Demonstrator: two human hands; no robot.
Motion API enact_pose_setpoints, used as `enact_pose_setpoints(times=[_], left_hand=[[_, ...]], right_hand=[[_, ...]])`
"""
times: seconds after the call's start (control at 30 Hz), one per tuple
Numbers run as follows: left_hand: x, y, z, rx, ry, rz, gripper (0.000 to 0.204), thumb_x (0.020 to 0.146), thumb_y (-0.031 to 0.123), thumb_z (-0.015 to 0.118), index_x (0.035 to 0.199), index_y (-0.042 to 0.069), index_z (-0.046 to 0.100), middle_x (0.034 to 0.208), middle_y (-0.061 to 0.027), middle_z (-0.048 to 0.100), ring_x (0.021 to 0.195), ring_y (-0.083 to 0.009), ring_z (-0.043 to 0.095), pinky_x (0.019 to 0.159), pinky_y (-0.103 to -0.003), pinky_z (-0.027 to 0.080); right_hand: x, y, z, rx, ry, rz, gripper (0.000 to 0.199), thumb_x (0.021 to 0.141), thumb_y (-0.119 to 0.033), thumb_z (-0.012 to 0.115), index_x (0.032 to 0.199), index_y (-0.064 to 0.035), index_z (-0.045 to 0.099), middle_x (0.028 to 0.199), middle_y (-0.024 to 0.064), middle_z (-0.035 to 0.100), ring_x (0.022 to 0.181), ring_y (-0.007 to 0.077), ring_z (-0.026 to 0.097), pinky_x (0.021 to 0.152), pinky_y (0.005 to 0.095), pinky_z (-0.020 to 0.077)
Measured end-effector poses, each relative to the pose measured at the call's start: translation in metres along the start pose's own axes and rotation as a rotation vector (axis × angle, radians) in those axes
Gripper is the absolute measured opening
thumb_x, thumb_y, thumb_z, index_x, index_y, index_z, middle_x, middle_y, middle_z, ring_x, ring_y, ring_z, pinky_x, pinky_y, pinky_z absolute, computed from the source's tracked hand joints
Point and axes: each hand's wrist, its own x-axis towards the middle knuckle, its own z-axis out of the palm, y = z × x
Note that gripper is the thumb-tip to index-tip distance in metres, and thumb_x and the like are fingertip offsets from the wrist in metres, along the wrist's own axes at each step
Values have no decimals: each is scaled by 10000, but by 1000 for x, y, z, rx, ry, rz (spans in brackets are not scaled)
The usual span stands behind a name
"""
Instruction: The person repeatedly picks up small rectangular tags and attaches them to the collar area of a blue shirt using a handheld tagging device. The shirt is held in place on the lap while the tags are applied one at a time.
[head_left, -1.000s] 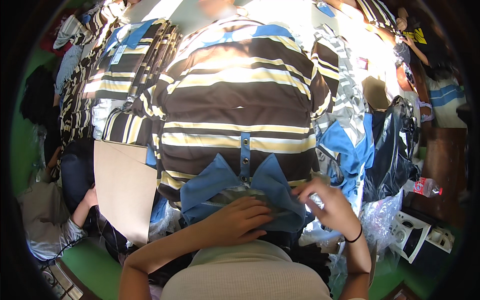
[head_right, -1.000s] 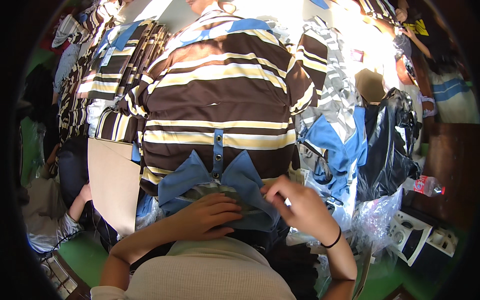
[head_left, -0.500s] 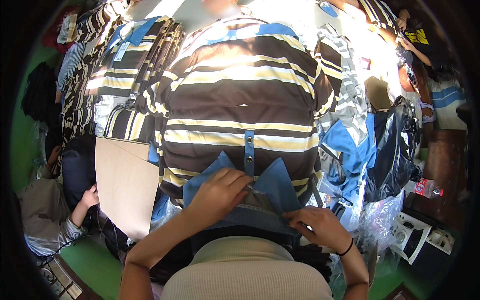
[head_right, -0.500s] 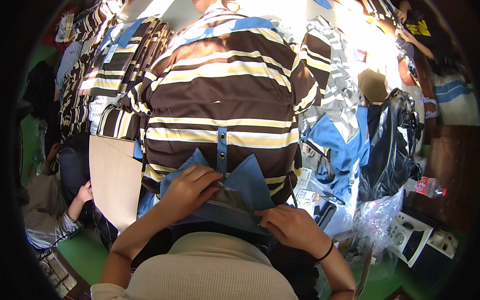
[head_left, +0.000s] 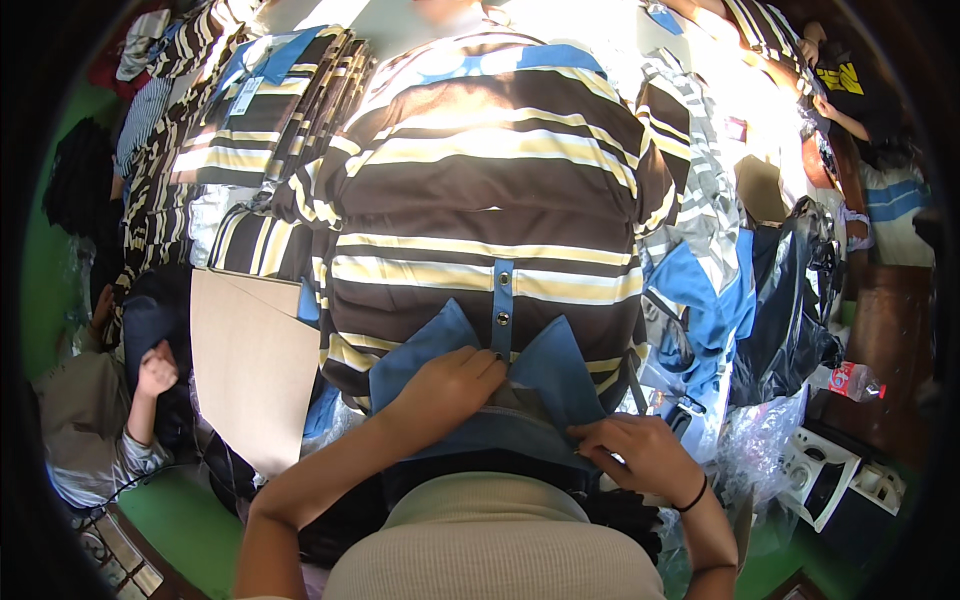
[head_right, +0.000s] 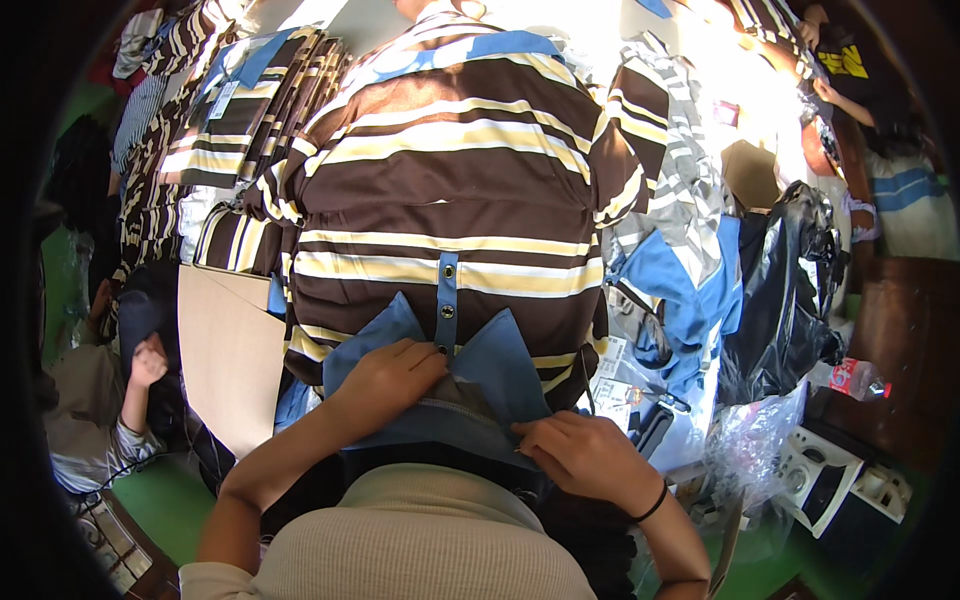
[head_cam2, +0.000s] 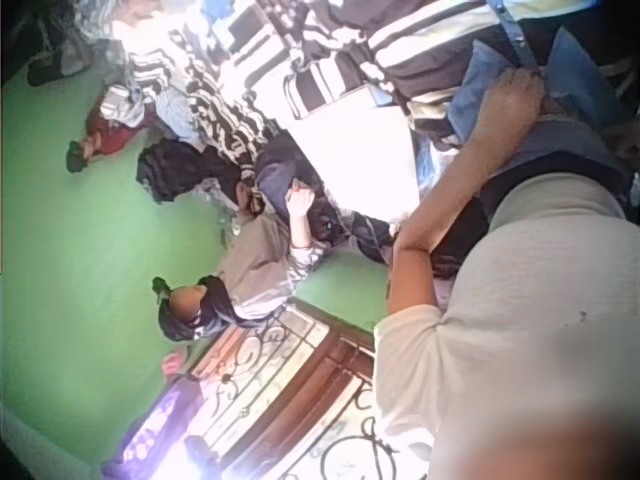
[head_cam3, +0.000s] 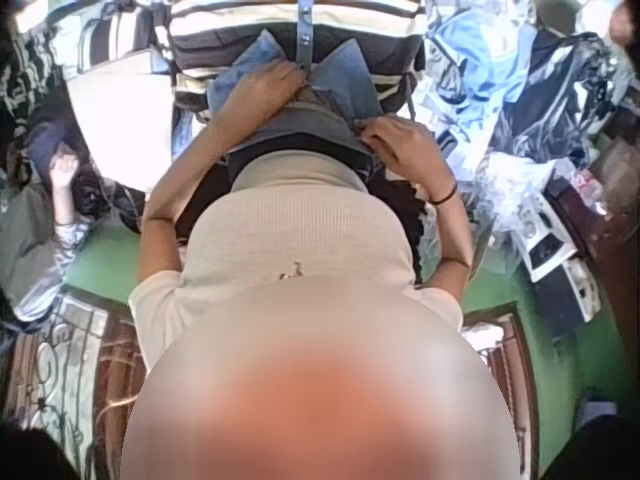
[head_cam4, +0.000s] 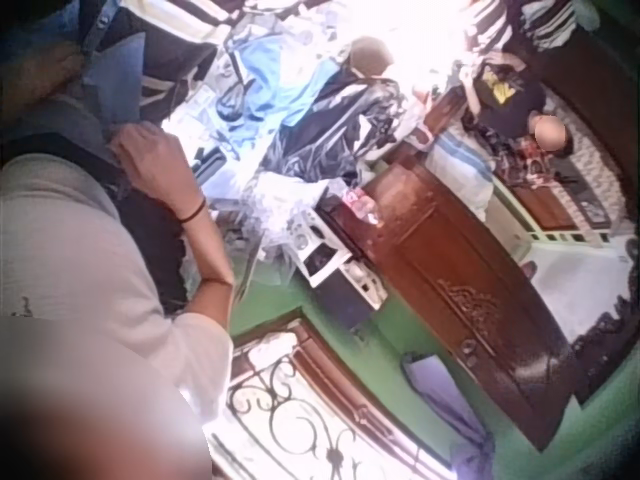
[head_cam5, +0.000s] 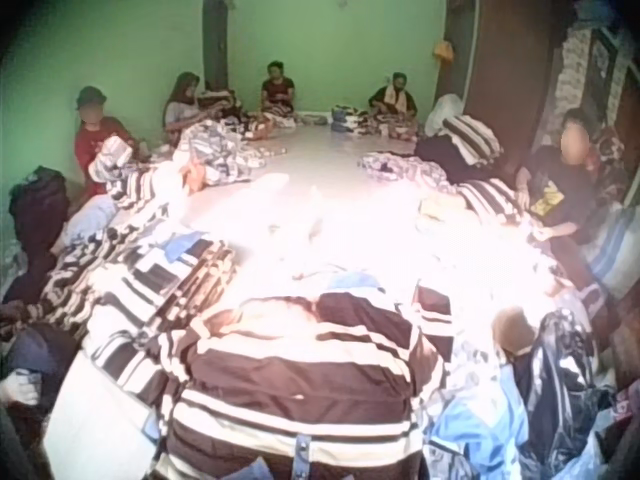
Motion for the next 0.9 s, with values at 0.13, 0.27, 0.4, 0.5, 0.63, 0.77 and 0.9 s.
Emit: enact_pose_setpoints(times=[0.13, 0.27, 0.4, 0.5, 0.63, 0.77, 0.9], left_hand=[[-23, 24, -19, -333, 13, -162, 120, 802, 132, 576, 832, 16, 579, 820, -60, 570, 753, -186, 562, 636, -299, 464], [-52, 37, -48, -890, -523, -724, 190, 864, 154, 526, 948, 3, 603, 928, -77, 601, 819, -168, 575, 698, -295, 475], [-65, 43, -46, -1665, -215, -1116, 339, 878, 186, 505, 1141, -28, 498, 1108, -181, 534, 1020, -220, 523, 887, -309, 420], [-72, 42, -46, -2160, -139, -1174, 449, 874, 185, 491, 1240, -41, 364, 1225, -239, 424, 1152, -276, 429, 983, -332, 348], [-79, 51, -49, -2507, 69, -1128, 499, 878, 183, 458, 1285, -32, 264, 1321, -235, 306, 1240, -294, 318, 1019, -350, 298], [-77, 62, -42, -2243, 287, -1149, 431, 851, 172, 459, 1232, -10, 371, 1334, -194, 327, 1258, -283, 301, 1021, -369, 293], [-66, 58, -36, -2052, 286, -1154, 420, 880, 227, 474, 1197, -37, 393, 1258, -180, 400, 1202, -269, 370, 1017, -366, 294]], right_hand=[[11, -1, -12, 27, -46, 108, 117, 710, -31, 630, 787, -66, 549, 831, 32, 644, 693, 213, 623, 573, 296, 489], [31, -1, -8, 11, 71, 78, 121, 734, -30, 618, 810, -61, 530, 805, 48, 625, 699, 227, 620, 565, 295, 482], [39, -4, 0, 50, 56, 24, 139, 747, -18, 613, 841, -54, 518, 829, 69, 614, 719, 237, 616, 589, 293, 485], [39, -8, 5, 196, 35, 26, 119, 769, -44, 593, 845, -60, 502, 829, 64, 601, 720, 235, 603, 589, 301, 482], [37, -14, 14, 475, -53, 73, 107, 799, -86, 577, 862, -69, 492, 929, 48, 607, 782, 232, 592, 643, 311, 479], [37, -14, 19, 324, -82, -30, 108, 800, -85, 571, 875, -89, 493, 996, 33, 606, 814, 222, 588, 679, 310, 474], [36, -16, 18, 371, -101, 31, 104, 809, -74, 558, 878, -78, 481, 971, 43, 618, 811, 228, 605, 675, 298, 477]])
